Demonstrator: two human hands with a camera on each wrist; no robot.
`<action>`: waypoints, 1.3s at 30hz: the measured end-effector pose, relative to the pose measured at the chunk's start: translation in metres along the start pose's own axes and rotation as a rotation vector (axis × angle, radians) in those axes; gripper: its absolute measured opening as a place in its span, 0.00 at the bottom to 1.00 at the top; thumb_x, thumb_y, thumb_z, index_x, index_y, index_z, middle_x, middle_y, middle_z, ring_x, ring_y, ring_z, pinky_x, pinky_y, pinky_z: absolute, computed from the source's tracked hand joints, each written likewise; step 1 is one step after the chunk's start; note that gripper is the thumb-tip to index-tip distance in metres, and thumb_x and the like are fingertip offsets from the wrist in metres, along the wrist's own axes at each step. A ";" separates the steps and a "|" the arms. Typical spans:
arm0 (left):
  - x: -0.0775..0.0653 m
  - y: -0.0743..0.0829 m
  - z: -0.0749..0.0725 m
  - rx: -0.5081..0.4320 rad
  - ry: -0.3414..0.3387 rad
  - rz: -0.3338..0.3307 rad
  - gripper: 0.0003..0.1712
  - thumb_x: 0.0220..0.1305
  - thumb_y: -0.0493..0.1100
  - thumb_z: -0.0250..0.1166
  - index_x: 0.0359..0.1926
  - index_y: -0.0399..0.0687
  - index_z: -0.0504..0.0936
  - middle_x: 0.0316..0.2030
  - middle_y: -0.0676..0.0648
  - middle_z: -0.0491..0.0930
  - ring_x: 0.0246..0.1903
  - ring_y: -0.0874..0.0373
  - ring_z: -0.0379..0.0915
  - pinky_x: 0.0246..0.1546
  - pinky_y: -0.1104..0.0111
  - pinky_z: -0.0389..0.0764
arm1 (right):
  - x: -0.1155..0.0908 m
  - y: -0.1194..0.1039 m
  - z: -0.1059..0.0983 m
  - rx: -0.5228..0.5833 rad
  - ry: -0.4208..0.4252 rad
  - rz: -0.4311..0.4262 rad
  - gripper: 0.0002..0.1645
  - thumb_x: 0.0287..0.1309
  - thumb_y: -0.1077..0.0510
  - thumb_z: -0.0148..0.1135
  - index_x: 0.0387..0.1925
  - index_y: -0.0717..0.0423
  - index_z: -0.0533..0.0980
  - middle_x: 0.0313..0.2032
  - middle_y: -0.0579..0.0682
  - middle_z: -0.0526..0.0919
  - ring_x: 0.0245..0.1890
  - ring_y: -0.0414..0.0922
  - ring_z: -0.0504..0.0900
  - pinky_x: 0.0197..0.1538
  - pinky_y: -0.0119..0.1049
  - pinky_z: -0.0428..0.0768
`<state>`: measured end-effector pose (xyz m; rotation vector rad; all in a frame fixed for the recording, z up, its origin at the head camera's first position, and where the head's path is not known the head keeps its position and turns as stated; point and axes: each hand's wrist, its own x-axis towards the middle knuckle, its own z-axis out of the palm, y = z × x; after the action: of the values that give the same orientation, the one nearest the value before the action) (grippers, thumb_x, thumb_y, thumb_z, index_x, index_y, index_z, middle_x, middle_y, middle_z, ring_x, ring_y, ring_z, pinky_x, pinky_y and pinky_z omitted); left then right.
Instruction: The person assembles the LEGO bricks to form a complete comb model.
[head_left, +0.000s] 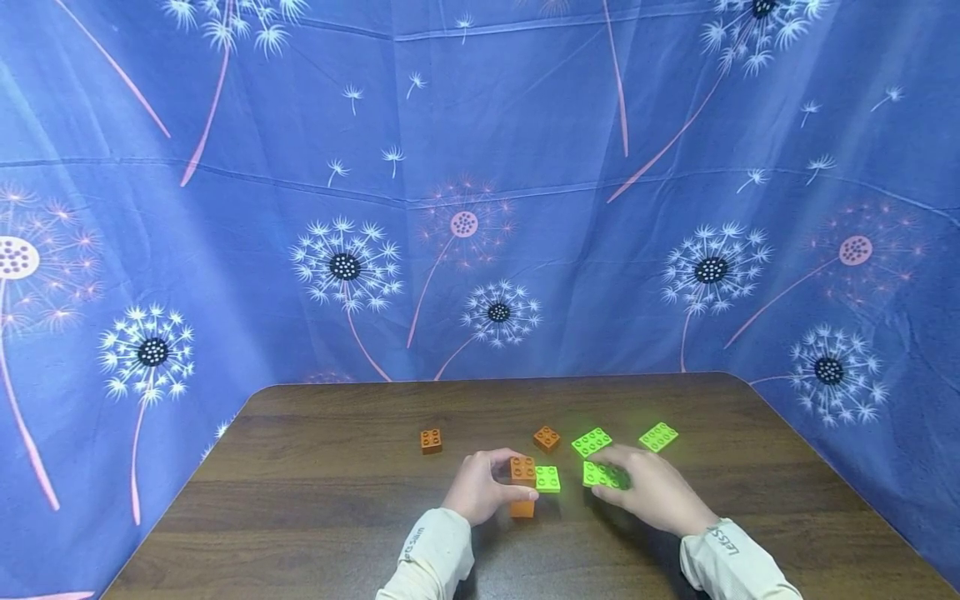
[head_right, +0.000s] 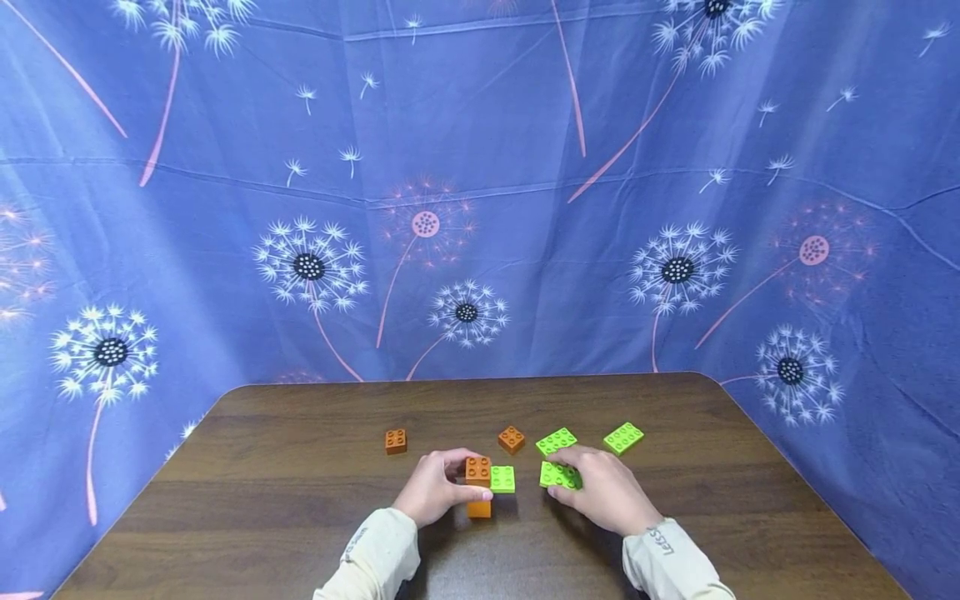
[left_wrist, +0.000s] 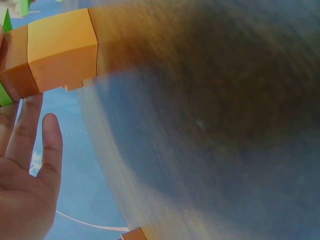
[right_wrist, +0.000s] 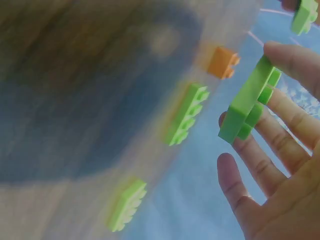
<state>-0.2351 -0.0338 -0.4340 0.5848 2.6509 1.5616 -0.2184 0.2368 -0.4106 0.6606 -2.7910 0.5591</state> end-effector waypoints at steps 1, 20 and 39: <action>0.000 0.000 0.000 0.000 -0.001 -0.002 0.22 0.48 0.41 0.82 0.47 0.48 0.88 0.39 0.52 0.88 0.39 0.56 0.82 0.42 0.57 0.82 | 0.001 -0.002 -0.001 0.002 0.001 -0.004 0.24 0.55 0.50 0.75 0.53 0.53 0.83 0.51 0.50 0.86 0.54 0.55 0.83 0.55 0.56 0.80; 0.001 -0.002 0.000 -0.001 -0.002 0.014 0.22 0.49 0.41 0.82 0.47 0.49 0.88 0.39 0.52 0.88 0.39 0.56 0.83 0.42 0.58 0.83 | 0.018 -0.036 -0.010 0.123 0.054 -0.149 0.27 0.58 0.52 0.74 0.59 0.48 0.80 0.55 0.45 0.85 0.54 0.49 0.84 0.60 0.56 0.77; 0.001 -0.003 0.000 -0.017 -0.016 0.020 0.20 0.50 0.43 0.81 0.45 0.49 0.88 0.41 0.52 0.89 0.43 0.53 0.85 0.47 0.56 0.84 | 0.034 -0.063 0.003 0.094 -0.007 -0.226 0.23 0.59 0.52 0.73 0.56 0.51 0.82 0.52 0.47 0.86 0.53 0.50 0.84 0.56 0.52 0.80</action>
<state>-0.2366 -0.0348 -0.4366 0.6227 2.6256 1.5762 -0.2192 0.1707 -0.3838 0.9828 -2.6600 0.6449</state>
